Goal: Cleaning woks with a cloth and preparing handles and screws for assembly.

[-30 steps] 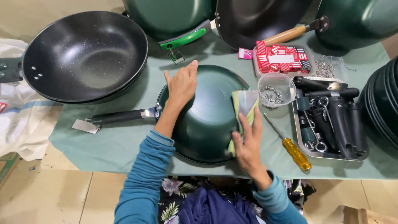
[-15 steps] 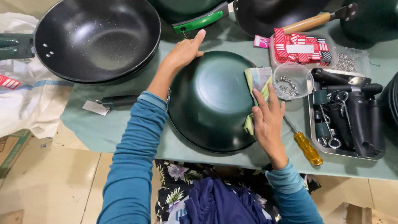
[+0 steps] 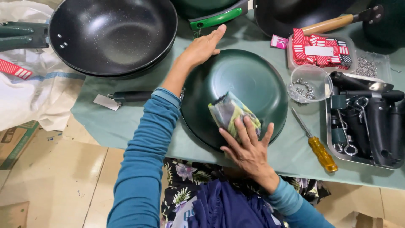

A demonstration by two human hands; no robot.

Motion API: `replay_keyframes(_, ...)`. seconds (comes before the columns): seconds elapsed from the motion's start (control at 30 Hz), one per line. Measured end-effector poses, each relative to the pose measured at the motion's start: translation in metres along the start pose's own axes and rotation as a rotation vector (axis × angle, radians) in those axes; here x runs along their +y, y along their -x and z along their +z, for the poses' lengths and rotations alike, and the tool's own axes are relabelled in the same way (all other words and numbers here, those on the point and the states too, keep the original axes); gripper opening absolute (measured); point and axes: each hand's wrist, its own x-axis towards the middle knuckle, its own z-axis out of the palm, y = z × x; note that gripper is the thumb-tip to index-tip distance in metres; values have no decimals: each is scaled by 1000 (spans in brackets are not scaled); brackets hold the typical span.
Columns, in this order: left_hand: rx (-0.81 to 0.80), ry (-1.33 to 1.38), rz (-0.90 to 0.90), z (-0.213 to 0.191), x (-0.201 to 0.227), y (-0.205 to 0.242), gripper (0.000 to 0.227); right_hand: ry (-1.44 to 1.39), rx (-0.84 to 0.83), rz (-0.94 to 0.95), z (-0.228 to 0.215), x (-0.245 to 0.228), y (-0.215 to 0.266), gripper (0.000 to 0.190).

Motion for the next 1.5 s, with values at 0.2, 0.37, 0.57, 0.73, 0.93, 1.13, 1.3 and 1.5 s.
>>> replay_keyframes(0.2,-3,24,26,0,-4,2,110,-44,-19,35,-12,1,-97,46)
replay_keyframes(0.37,5,11,-11,0,-5,-2,110,-7,-41,-154,7,-37,-102,49)
replay_keyframes(0.57,4,10,-71,-2,1,6,113,-117,-53,-276,11,-36,-102,34)
replay_keyframes(0.73,17,12,-79,-2,-3,-1,113,-255,-27,-104,-5,25,-112,31)
replay_keyframes(0.93,103,-16,119,9,-32,-15,93,-343,-399,320,6,131,-98,42)
replay_keyframes(1.13,150,-61,119,15,-37,-26,92,-468,-532,558,48,174,-120,48)
replay_keyframes(1.3,140,-62,84,12,-37,-26,89,-296,-348,333,56,131,-137,47)
replay_keyframes(1.5,134,-106,115,16,-45,-33,86,-294,-141,55,21,60,-107,47)
